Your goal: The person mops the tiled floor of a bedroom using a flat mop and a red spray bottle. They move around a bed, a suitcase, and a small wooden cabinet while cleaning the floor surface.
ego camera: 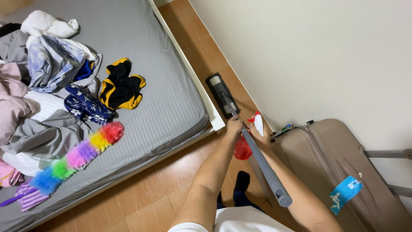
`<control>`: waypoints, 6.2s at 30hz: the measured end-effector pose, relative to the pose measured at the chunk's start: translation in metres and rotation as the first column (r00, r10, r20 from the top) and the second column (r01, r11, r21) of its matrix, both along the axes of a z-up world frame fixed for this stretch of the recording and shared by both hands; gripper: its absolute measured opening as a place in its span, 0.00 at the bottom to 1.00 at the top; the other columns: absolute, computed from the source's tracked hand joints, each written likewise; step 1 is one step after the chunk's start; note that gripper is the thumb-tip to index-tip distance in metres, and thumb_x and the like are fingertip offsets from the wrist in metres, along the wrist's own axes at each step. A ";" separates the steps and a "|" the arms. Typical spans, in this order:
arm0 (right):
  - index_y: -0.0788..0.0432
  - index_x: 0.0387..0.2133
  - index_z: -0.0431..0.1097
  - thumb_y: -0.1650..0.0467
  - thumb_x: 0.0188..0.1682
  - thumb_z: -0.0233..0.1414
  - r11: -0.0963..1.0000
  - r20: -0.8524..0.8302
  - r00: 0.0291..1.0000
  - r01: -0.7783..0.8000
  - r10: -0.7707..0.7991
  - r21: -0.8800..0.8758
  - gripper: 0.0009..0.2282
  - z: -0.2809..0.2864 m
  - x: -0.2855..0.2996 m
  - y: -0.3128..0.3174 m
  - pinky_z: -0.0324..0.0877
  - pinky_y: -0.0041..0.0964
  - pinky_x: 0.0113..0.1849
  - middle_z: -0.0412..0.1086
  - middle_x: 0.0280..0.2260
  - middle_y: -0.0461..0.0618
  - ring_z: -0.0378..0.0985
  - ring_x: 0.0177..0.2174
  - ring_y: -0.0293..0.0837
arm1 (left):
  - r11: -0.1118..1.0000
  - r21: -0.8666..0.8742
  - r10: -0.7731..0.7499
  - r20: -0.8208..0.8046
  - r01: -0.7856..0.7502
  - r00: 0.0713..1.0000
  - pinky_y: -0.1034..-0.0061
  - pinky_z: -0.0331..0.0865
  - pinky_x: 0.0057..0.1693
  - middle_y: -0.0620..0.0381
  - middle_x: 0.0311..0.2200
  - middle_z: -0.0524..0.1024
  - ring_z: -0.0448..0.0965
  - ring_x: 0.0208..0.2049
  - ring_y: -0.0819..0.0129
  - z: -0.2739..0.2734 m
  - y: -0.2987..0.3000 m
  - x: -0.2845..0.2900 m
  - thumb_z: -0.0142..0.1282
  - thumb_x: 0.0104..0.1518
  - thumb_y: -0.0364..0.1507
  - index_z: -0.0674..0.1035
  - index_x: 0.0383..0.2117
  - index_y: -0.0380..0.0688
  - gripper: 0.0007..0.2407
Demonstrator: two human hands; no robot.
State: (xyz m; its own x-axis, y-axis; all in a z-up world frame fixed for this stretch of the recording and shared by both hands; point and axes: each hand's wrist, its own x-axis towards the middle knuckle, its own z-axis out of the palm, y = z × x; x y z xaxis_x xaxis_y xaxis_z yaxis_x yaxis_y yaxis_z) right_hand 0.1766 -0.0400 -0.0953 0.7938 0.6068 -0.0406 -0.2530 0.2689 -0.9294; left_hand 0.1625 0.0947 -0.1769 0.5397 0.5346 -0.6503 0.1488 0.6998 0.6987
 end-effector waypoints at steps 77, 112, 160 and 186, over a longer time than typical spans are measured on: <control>0.55 0.51 0.65 0.73 0.39 0.55 0.700 0.295 0.804 -0.197 0.516 -0.687 0.23 -0.157 0.521 0.744 0.73 0.42 0.39 0.74 0.41 0.54 0.78 0.34 0.48 | 0.852 0.071 -0.174 -0.896 0.518 0.409 0.58 0.76 0.56 0.38 0.58 0.69 0.76 0.56 0.46 -0.156 0.629 0.357 0.36 0.71 0.33 0.60 0.69 0.50 0.20; 0.65 0.31 0.77 0.70 0.44 0.50 0.607 0.456 0.770 0.114 0.447 -0.787 0.10 -0.223 0.635 0.986 0.72 0.52 0.38 0.75 0.27 0.65 0.79 0.32 0.61 | 0.930 0.047 -0.182 -0.803 0.365 0.567 0.58 0.63 0.67 0.39 0.64 0.62 0.66 0.64 0.43 -0.175 0.757 0.395 0.46 0.63 0.28 0.61 0.68 0.52 0.24; 0.66 0.31 0.75 0.64 0.41 0.60 0.566 0.035 0.884 -0.268 0.467 -0.780 0.14 -0.228 0.642 1.121 0.75 0.44 0.33 0.77 0.26 0.54 0.82 0.27 0.49 | 0.933 0.058 -0.176 -0.789 0.356 0.589 0.59 0.67 0.64 0.39 0.63 0.65 0.70 0.62 0.43 -0.155 0.825 0.448 0.43 0.64 0.27 0.63 0.64 0.43 0.21; 0.66 0.31 0.74 0.71 0.43 0.59 0.518 0.047 0.847 -0.279 0.530 -0.809 0.08 -0.211 0.679 1.154 0.74 0.39 0.31 0.75 0.25 0.51 0.81 0.26 0.44 | 0.944 0.056 -0.155 -0.796 0.326 0.585 0.59 0.66 0.65 0.38 0.64 0.62 0.68 0.62 0.43 -0.151 0.862 0.466 0.45 0.61 0.25 0.57 0.69 0.50 0.27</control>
